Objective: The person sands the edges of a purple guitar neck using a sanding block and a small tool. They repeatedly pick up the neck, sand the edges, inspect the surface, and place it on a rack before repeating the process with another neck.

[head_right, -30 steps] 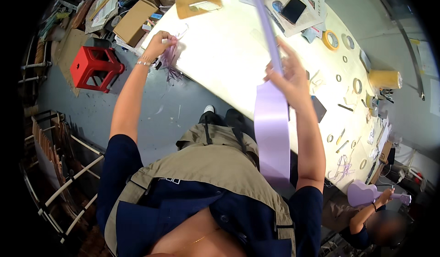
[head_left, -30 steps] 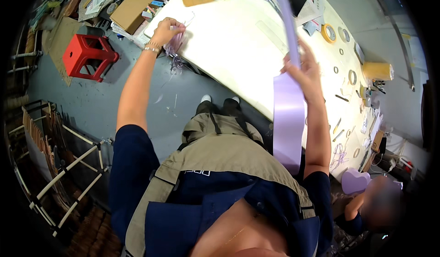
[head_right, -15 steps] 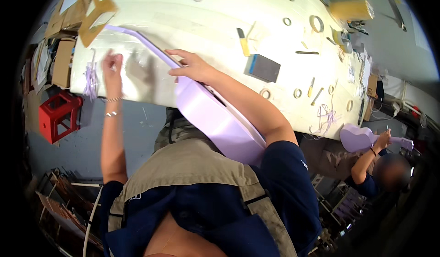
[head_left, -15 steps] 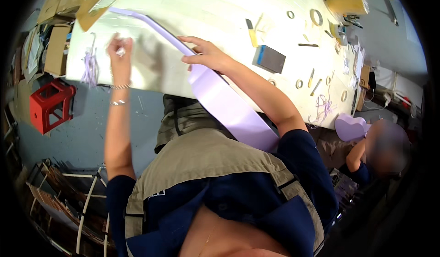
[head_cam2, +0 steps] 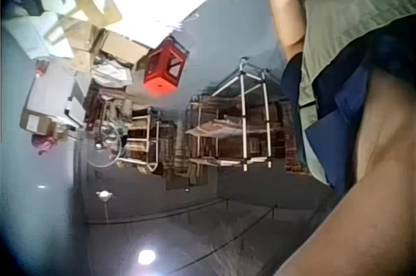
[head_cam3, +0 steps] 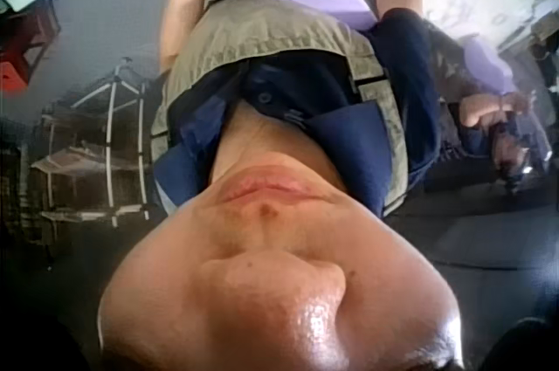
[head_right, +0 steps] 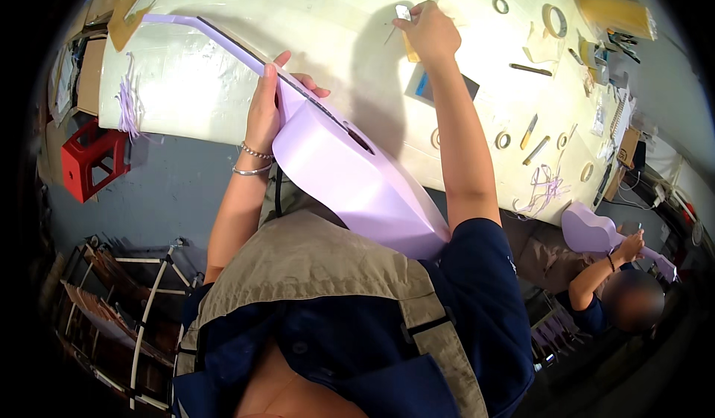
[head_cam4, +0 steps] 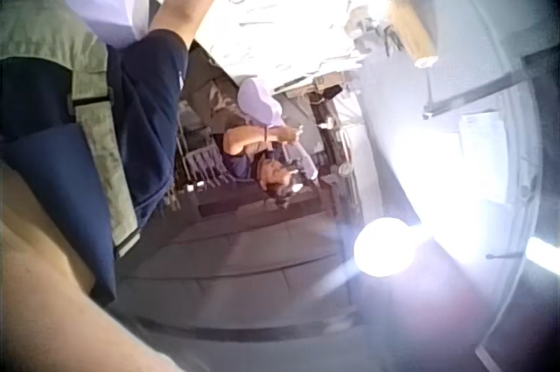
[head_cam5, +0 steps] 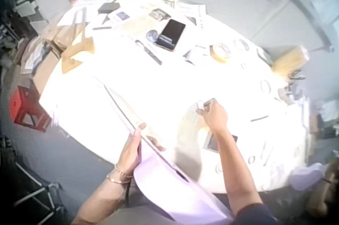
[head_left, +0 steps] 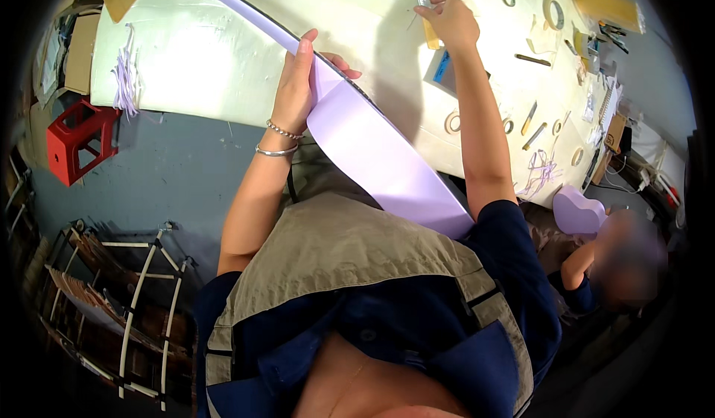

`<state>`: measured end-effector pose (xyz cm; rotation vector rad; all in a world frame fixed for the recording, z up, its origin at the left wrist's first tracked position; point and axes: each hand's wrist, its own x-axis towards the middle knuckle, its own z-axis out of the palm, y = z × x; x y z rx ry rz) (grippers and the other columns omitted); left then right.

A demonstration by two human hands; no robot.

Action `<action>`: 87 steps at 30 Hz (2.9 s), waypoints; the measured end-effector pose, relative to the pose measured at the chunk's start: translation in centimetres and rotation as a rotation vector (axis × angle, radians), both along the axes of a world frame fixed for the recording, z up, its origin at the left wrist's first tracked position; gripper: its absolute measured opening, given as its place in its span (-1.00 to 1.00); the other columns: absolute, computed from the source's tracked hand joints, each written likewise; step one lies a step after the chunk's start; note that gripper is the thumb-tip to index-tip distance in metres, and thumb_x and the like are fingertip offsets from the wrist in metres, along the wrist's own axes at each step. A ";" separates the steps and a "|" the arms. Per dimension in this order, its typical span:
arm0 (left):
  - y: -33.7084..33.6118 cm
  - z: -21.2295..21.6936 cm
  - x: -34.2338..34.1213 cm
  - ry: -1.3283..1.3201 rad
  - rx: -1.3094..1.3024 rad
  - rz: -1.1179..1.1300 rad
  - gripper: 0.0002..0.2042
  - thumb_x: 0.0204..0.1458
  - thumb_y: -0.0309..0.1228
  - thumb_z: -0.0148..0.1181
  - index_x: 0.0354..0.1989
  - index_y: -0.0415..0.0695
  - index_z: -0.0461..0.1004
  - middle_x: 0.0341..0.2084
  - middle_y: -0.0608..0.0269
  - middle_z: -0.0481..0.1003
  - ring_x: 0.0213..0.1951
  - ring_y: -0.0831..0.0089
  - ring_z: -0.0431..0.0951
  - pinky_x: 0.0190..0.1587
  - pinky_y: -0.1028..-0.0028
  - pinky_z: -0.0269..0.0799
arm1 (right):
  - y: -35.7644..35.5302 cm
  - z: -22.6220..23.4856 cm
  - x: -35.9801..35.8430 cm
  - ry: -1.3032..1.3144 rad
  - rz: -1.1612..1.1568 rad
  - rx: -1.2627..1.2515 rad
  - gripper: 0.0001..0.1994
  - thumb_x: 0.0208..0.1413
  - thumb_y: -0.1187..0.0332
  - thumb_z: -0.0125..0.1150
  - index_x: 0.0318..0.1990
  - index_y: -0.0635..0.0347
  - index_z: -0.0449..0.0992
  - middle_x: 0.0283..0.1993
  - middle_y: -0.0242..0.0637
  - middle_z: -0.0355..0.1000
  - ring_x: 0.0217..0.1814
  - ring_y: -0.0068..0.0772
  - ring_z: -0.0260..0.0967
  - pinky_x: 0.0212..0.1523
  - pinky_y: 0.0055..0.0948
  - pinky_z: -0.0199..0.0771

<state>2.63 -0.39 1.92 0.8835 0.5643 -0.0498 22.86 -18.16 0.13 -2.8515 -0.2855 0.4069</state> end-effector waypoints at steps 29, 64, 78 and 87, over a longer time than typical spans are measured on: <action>1.8 -0.6 1.7 0.018 -0.283 0.187 -0.64 0.11 -0.16 0.11 -0.17 -0.24 0.31 -0.35 0.14 0.45 -0.25 0.29 0.53 -0.20 0.34 0.46 | 3.1 7.1 -8.8 0.913 0.074 0.635 -0.53 -0.03 0.15 0.36 -0.07 0.33 0.47 -0.31 -0.27 0.50 -0.29 -0.55 0.41 -0.28 -0.57 0.37; 1.9 -1.5 1.6 0.109 -0.199 0.314 -0.78 0.07 -0.27 0.13 -0.38 -0.21 0.39 -0.52 0.24 0.42 -0.40 0.40 0.48 -0.31 0.43 0.41 | 8.8 11.1 -6.5 0.038 1.275 0.092 -0.93 -0.19 0.41 0.11 -0.53 0.16 0.38 -0.54 -0.36 0.34 -0.48 -0.36 0.36 -0.47 -0.42 0.41; 1.8 -1.4 1.7 0.086 -0.167 0.348 -0.80 0.06 -0.29 0.15 -0.35 -0.19 0.41 -0.51 0.24 0.43 -0.41 0.37 0.48 -0.29 0.36 0.43 | 9.1 12.4 -6.9 0.061 1.253 0.009 -0.97 -0.15 0.44 0.12 -0.51 0.16 0.44 -0.52 -0.40 0.40 -0.43 -0.39 0.42 -0.45 -0.44 0.46; 1.7 -1.7 1.6 0.045 -0.217 0.324 -0.80 0.06 -0.27 0.15 -0.35 -0.15 0.39 -0.52 0.25 0.43 -0.41 0.36 0.48 -0.28 0.36 0.45 | 8.9 12.4 -6.5 0.170 1.236 0.018 -0.97 -0.15 0.43 0.12 -0.52 0.15 0.43 -0.54 -0.40 0.38 -0.45 -0.41 0.40 -0.43 -0.46 0.44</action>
